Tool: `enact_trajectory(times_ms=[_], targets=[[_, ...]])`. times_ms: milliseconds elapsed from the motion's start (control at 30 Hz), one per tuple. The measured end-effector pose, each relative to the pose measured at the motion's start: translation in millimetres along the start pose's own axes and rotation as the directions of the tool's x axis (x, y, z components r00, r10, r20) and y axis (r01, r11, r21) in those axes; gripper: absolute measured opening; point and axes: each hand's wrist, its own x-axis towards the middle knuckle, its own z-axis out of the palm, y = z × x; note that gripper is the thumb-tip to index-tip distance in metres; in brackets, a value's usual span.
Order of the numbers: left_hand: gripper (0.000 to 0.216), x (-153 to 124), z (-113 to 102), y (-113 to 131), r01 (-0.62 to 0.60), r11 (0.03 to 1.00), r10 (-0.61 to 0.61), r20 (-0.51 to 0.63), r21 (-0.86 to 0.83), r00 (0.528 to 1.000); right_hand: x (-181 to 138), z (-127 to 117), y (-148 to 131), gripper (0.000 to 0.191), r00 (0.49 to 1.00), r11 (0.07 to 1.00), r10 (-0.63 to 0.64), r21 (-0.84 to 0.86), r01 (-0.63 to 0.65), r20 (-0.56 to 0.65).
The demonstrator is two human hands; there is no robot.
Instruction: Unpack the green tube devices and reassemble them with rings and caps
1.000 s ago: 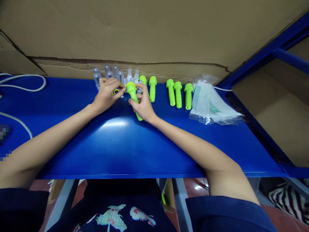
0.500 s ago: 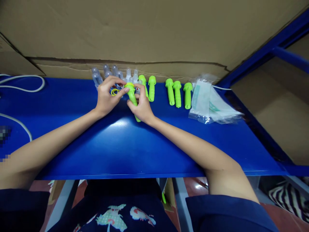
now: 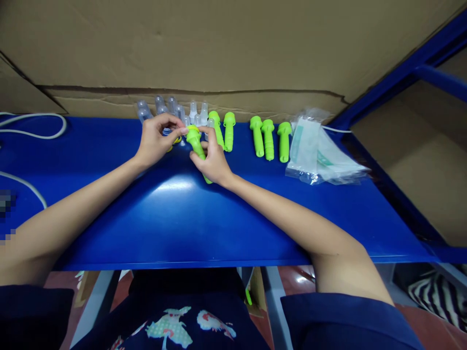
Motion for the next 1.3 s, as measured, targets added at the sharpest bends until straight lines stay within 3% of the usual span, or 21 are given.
enact_trajectory(times_ms=[467,700,1033,1300], targets=[[0.009,-2,0,-9,0.026,1.000,-0.027,0.137,0.008,0.990,-2,-5,5,0.045,0.999,1.000,0.031,-0.001,-0.031,0.028],[0.008,1,-4,-10,-0.001,0.999,-0.008,0.215,0.040,0.977,-2,-5,4,0.046,0.999,0.999,0.045,-0.003,-0.045,0.007],[0.048,-3,4,-13,-0.128,0.992,0.125,0.152,0.015,0.980,2,-3,12,0.048,0.999,0.999,0.038,0.030,-0.037,-0.016],[0.046,-9,13,-4,-0.125,0.992,0.126,0.018,-0.023,0.992,5,-3,13,0.060,0.997,0.998,-0.055,-0.007,0.054,-0.056]])
